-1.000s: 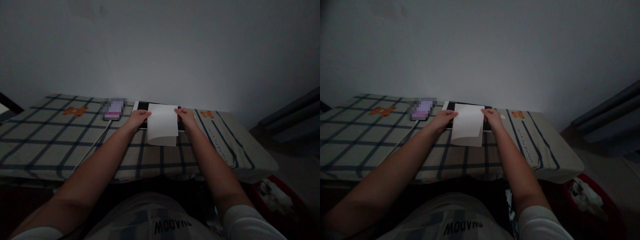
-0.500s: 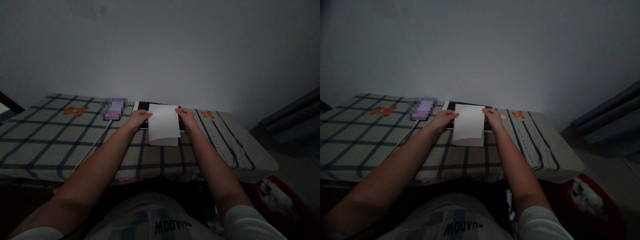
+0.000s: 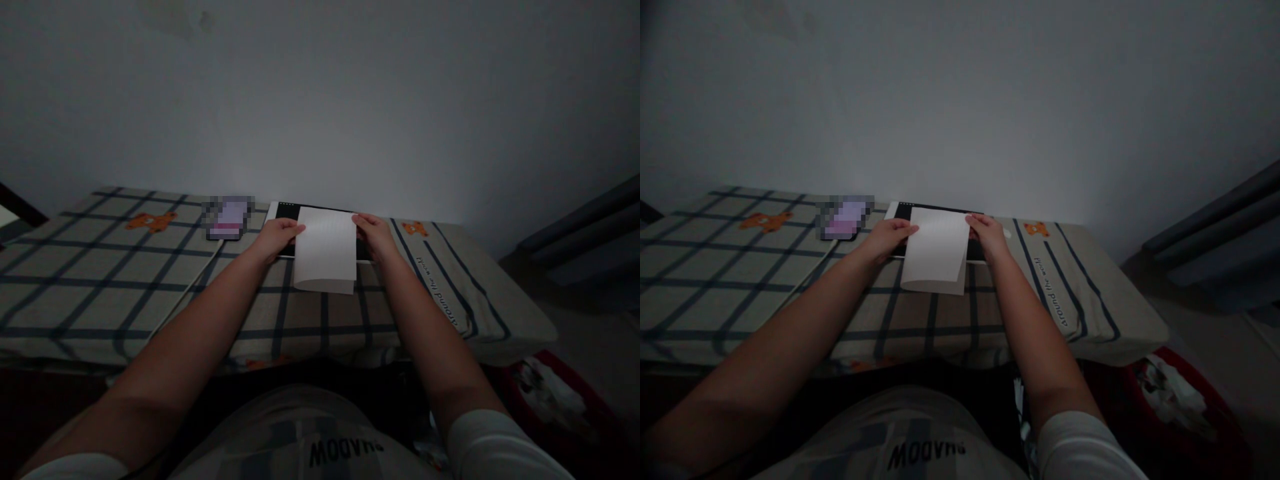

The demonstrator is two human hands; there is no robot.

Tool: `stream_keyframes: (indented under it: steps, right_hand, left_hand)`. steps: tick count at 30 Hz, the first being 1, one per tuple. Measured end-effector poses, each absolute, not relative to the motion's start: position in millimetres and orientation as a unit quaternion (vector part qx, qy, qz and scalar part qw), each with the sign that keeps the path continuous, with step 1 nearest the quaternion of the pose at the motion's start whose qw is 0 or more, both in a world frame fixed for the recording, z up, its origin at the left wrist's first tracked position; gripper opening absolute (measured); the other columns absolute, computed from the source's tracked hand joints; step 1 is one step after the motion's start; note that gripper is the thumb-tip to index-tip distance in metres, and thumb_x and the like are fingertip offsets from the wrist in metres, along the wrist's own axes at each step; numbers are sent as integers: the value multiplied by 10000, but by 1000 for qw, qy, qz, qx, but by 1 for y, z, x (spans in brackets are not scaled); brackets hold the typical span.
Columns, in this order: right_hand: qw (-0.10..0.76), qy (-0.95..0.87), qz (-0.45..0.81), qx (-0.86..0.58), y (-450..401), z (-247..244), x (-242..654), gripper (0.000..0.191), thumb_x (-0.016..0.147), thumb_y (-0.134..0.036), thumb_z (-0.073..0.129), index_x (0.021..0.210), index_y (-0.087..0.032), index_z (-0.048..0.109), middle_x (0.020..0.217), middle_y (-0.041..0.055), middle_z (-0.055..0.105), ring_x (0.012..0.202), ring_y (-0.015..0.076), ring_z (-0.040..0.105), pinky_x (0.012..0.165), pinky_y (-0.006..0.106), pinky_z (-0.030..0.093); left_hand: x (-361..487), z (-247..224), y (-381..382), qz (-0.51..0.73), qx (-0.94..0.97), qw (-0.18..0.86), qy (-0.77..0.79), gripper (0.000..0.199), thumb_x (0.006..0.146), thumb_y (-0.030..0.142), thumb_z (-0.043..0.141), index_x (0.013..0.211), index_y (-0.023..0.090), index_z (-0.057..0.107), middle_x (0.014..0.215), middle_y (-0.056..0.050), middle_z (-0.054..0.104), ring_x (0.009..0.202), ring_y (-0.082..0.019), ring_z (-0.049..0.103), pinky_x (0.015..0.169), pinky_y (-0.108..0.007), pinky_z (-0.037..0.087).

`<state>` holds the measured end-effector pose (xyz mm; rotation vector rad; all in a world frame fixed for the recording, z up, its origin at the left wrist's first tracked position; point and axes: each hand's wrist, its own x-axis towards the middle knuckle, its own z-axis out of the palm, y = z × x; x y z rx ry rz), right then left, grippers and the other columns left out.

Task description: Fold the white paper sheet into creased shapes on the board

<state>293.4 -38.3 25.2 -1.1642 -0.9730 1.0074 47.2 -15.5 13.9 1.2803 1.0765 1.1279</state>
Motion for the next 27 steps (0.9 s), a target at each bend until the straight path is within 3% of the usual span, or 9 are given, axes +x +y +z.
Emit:
stream_keyframes:
  steps: [9, 21, 27]
  right_hand:
    - [617, -419, 442, -499, -38, 26, 293, 147, 771, -257, 762, 686, -188, 663, 634, -11, 635, 590, 106, 542, 622, 281, 468]
    - [567, -445, 477, -503, -36, 18, 295, 240, 660, -366, 856, 757, -199, 714, 687, 7, 693, 614, 117, 583, 588, 255, 497]
    - [575, -450, 444, -519, -34, 14, 296, 175, 681, -335, 806, 745, -196, 721, 676, 13, 689, 600, 119, 576, 599, 273, 477]
  left_hand:
    - [48, 19, -19, 469, 547, 526, 452, 132, 767, 211, 755, 676, 159, 675, 626, 14, 613, 567, -93, 484, 600, -237, 391]
    - [46, 15, -14, 507, 528, 504, 458, 115, 761, 238, 753, 706, 157, 694, 611, 23, 605, 546, -96, 482, 547, -224, 361]
    - [47, 16, -14, 515, 500, 542, 436, 145, 752, 276, 800, 771, 157, 720, 745, -19, 703, 641, -121, 602, 646, -246, 489]
